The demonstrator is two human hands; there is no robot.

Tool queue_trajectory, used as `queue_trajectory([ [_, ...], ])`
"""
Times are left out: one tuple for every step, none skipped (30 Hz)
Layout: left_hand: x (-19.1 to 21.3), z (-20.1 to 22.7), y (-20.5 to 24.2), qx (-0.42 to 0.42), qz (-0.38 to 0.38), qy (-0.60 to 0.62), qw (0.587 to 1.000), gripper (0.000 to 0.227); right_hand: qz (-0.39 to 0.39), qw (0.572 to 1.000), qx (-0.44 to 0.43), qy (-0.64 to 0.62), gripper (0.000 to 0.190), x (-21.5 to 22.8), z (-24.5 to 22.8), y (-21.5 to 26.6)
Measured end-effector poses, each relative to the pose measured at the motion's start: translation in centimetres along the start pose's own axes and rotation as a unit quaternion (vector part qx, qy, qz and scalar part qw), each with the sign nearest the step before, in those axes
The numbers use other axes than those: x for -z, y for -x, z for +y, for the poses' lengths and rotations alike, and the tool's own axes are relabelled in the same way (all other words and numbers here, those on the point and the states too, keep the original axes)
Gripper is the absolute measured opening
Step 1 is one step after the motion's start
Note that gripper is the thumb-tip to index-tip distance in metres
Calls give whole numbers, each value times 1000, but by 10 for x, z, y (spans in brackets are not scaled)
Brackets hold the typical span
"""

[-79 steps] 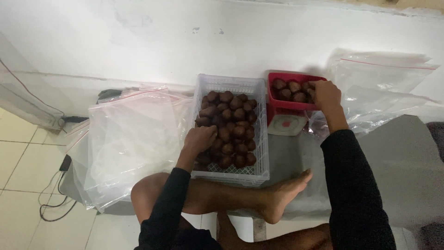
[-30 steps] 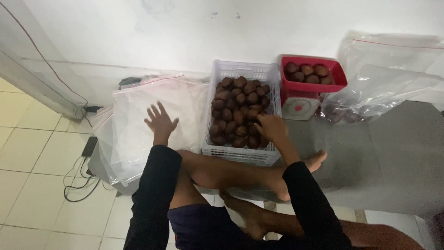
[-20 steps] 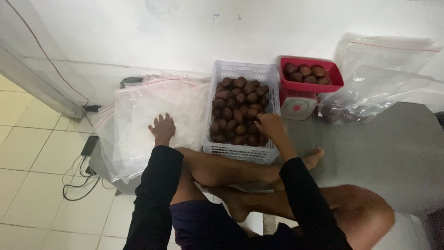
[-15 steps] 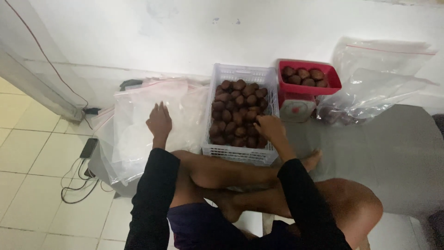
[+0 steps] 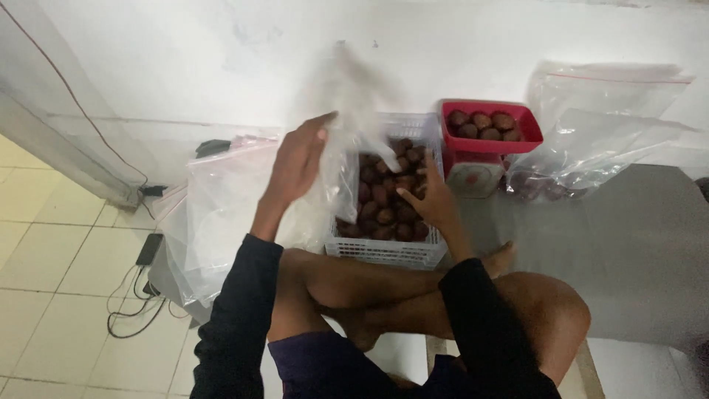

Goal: Packing snake fruits into plastic bags after weighing them on a scale.

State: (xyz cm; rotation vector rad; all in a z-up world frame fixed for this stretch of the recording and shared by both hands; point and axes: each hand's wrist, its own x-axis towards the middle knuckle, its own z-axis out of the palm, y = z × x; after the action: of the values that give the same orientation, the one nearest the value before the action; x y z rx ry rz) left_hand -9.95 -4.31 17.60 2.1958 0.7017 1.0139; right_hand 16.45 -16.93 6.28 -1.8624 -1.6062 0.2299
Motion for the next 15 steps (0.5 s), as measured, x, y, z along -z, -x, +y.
queue_trajectory([
  [-9, -4, -2, -104, 33, -66, 992, 53, 54, 996, 0, -75, 103, -9, 18, -1],
  [-18, -8, -3, -206, 66, -130, 968, 53, 107, 983, 0, -150, 118, -18, 37, -3],
  [-27, -21, -3, -206, 66, -132, 967, 53, 107, 983, 2, -151, 118, -16, 38, 0],
  [-36, -33, -3, -313, 95, -236, 915, 46, 111, 970, -30, -213, 114, -14, 40, 2],
  [-46, -46, -3, -411, 123, -334, 839, 40, 114, 953, -61, -274, 111, -12, 43, 4],
  [-46, -47, 0, -411, 123, -336, 839, 40, 113, 953, -59, -275, 111, -7, 41, 6],
  [-48, -48, 4, -438, 118, -364, 813, 37, 116, 919, -106, -362, 108, -2, 40, 9],
  [-49, -50, 7, -464, 113, -392, 786, 40, 117, 875, -152, -445, 106, 4, 40, 12],
  [-48, -57, 9, -464, 115, -393, 786, 40, 117, 876, -150, -444, 106, 10, 39, 12],
  [-47, -65, 10, -467, 97, -411, 777, 51, 116, 823, -193, -522, 106, 16, 38, 12],
  [-44, -73, 12, -469, 76, -429, 768, 62, 113, 760, -234, -596, 107, 20, 37, 12],
  [-43, -83, 12, -468, 77, -431, 768, 62, 111, 760, -233, -596, 107, 23, 37, 12],
  [-39, -94, 12, -467, 53, -445, 763, 64, 109, 685, -274, -666, 110, 22, 37, 14],
  [-36, -105, 12, -464, 29, -459, 757, 67, 105, 603, -311, -728, 114, 22, 37, 15],
  [-32, -113, 13, -471, 25, -454, 756, 67, 113, 599, -311, -729, 114, 20, 46, 18],
])
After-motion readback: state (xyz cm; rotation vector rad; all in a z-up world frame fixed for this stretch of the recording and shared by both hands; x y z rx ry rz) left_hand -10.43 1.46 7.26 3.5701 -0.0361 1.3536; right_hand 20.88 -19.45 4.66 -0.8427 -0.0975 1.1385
